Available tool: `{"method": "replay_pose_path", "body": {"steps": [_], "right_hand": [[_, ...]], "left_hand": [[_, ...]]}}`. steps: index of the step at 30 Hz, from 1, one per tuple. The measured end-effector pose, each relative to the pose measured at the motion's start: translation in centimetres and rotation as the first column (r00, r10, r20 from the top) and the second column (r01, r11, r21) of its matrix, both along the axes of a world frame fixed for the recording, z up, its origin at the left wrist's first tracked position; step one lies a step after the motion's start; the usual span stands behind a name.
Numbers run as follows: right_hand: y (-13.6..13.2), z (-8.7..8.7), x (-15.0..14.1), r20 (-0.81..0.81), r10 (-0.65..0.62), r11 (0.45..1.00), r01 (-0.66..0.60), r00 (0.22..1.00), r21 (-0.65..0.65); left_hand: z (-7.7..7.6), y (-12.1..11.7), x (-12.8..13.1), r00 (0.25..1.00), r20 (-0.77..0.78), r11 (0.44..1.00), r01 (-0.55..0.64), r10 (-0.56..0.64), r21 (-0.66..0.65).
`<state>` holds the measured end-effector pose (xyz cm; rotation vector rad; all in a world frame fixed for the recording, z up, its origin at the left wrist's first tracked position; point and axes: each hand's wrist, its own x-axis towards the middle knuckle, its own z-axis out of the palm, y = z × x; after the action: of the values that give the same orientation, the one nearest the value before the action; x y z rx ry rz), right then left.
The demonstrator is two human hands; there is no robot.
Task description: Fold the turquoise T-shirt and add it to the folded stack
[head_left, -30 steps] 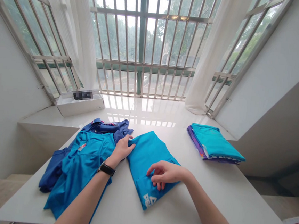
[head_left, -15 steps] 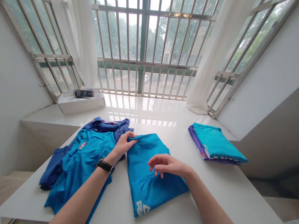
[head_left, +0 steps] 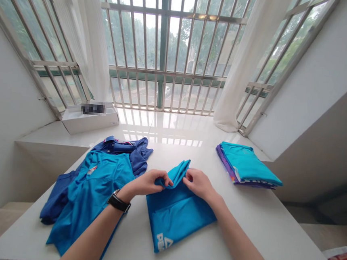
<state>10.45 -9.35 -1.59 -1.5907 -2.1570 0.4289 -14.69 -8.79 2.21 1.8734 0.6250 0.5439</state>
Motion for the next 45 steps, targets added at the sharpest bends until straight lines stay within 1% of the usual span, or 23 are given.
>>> {"method": "replay_pose_path", "body": {"steps": [1, 3, 5, 6, 8, 10, 12, 14, 18, 23, 26, 30, 36, 38, 41, 43, 45], "right_hand": [[0.1, -0.1, 0.5, 0.035, -0.078, 0.996, 0.077, 0.996, 0.034], [0.3, -0.3, 1.3, 0.071, -0.184, 0.975, 0.173, 0.980, 0.141], [0.3, -0.6, 1.6, 0.098, -0.227, 0.948, 0.197, 0.969, 0.251], [0.3, -0.8, 1.6, 0.119, -0.218, 0.940, 0.175, 0.969, 0.293], [0.2, -1.1, 1.4, 0.173, -0.135, 0.940, 0.071, 0.976, 0.333], [0.3, -1.3, 0.9, 0.215, -0.015, 0.941, -0.059, 0.976, 0.334], [0.5, -1.5, 0.4, 0.228, 0.064, 0.933, -0.140, 0.971, 0.333], [0.8, -1.8, 0.1, 0.212, 0.087, 0.930, -0.156, 0.973, 0.334], [1.2, -1.9, 0.1, 0.178, 0.049, 0.935, -0.108, 0.983, 0.338], [0.8, -0.8, 0.4, 0.188, 0.032, 0.917, -0.103, 0.982, 0.384], [0.4, -0.2, 0.5, 0.211, 0.031, 0.935, -0.103, 0.977, 0.339], [0.1, 0.2, 0.7, 0.248, 0.037, 0.972, -0.093, 0.968, 0.217], [0.0, 0.7, 1.0, 0.240, 0.085, 0.980, -0.124, 0.967, 0.153], [0.0, 0.7, 1.4, 0.201, 0.127, 0.985, -0.148, 0.971, 0.093], [-0.1, 0.8, 2.2, 0.082, 0.191, 0.981, -0.189, 0.978, -0.037], [-0.2, 1.0, 2.8, -0.007, 0.211, 0.971, -0.210, 0.978, -0.117], [-0.3, 1.3, 3.1, -0.070, 0.213, 0.960, -0.222, 0.974, -0.171]], "left_hand": [[-0.1, -0.1, 0.1, 0.999, -0.032, 1.000, 0.027, -0.027, 0.011], [-0.3, -0.1, 0.1, 0.994, -0.095, 0.997, 0.064, -0.060, 0.046], [-0.5, -0.1, 0.1, 0.988, -0.147, 0.992, 0.071, -0.055, 0.104], [-0.6, 0.0, 0.0, 0.985, -0.169, 0.988, 0.066, -0.042, 0.138], [-0.7, 0.0, -0.1, 0.979, -0.205, 0.978, 0.051, -0.008, 0.201], [-0.6, 0.1, -0.1, 0.971, -0.237, 0.970, 0.052, 0.006, 0.237], [-0.6, 0.0, -0.1, 0.964, -0.265, 0.967, 0.067, 0.001, 0.247], [-0.6, 0.0, -0.1, 0.958, -0.285, 0.965, 0.081, -0.008, 0.248], [-0.4, 0.0, -0.3, 0.946, -0.325, 0.965, 0.086, -0.001, 0.249], [-0.1, 0.1, -0.7, 0.923, -0.384, 0.965, 0.101, 0.000, 0.242], [-0.1, 0.0, -1.0, 0.908, -0.420, 0.968, 0.116, -0.013, 0.221], [-0.2, 0.1, -1.3, 0.897, -0.440, 0.972, 0.134, -0.036, 0.193], [0.0, 0.3, -1.8, 0.898, -0.440, 0.983, 0.100, -0.022, 0.155], [0.2, 0.3, -1.8, 0.893, -0.449, 0.987, 0.099, -0.032, 0.126], [0.3, 0.2, -1.6, 0.879, -0.476, 0.992, 0.089, -0.034, 0.093], [0.1, 0.1, -1.5, 0.873, -0.487, 0.992, 0.078, -0.021, 0.099], [-0.1, 0.2, -1.5, 0.875, -0.485, 0.990, 0.070, -0.002, 0.122]]}}
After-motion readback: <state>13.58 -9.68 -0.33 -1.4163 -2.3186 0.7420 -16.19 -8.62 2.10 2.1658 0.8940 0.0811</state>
